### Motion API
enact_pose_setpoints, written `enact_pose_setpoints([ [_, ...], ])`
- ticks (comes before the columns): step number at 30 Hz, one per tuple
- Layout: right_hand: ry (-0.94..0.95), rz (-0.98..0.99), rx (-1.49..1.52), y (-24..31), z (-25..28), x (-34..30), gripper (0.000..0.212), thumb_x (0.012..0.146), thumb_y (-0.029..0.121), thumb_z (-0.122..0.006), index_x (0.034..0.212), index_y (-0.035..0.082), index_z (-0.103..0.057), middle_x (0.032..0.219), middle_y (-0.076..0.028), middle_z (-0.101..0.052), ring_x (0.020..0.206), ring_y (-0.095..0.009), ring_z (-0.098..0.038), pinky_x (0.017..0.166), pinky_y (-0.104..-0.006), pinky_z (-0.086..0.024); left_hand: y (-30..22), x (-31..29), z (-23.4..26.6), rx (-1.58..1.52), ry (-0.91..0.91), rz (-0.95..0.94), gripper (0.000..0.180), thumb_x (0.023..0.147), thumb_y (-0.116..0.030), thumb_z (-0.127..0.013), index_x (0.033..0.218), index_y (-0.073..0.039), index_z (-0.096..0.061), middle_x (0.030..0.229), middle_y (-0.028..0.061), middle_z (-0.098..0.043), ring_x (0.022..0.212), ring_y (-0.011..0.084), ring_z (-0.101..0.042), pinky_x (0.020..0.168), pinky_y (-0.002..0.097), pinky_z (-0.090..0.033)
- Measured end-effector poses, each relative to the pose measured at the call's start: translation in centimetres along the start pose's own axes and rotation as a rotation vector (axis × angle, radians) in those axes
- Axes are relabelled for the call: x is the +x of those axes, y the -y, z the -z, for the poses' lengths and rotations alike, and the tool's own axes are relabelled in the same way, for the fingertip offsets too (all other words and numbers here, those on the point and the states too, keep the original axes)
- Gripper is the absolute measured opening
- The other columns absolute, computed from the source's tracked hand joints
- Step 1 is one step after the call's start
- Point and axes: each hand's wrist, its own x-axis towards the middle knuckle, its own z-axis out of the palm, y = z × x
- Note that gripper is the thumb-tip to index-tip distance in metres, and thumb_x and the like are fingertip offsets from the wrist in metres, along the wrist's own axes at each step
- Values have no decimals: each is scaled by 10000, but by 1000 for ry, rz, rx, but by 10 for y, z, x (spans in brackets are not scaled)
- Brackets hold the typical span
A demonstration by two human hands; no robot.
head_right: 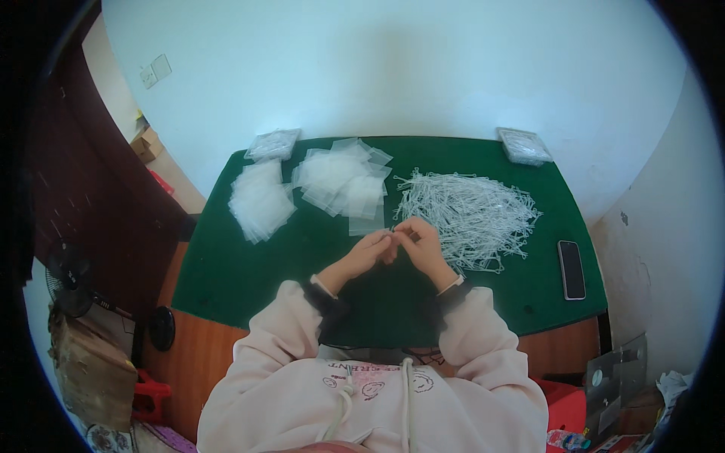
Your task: Packaging small white plastic strips into plastic bags on an assembly line.
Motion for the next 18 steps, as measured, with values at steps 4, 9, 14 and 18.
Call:
enact_pose_setpoints([
  [4, -26, -31, -82, 10, 2, 1, 106, 746, 79, -649, 823, 33, -592, 777, -48, -572, 704, -141, -571, 595, -247, -431, 1, 0, 5, 28, 31, -35, 196, 942, -213, -389, 980, -52, -495, 703, -2, -451, 619, 83, -420, 569, 219, -372],
  [9, -225, 203, -826, 4, 21, 8, 190, 696, 150, -688, 838, 58, -602, 842, -61, -568, 820, -227, -552, 686, -342, -430, 3, 4, 7, 40, -59, -146, 175, 931, -192, -415, 976, -50, -508, 695, -13, -456, 610, 74, -424, 562, 204, -368],
  [14, -87, -76, -1158, -10, 27, 3, 245, 658, 202, -691, 857, 95, -596, 861, -68, -548, 891, -276, -507, 756, -417, -385, 3, 4, 7, 177, -77, -117, 152, 915, -181, -444, 952, -55, -521, 670, -28, -441, 584, 68, -407, 547, 195, -359],
  [18, -17, -96, -1180, -14, 30, 4, 206, 667, 194, -677, 837, 113, -591, 845, -63, -543, 885, -259, -507, 749, -413, -372, 3, 3, 7, 294, -3, -88, 151, 907, -187, -453, 939, -58, -526, 651, -24, -434, 573, 69, -408, 536, 206, -361],
])
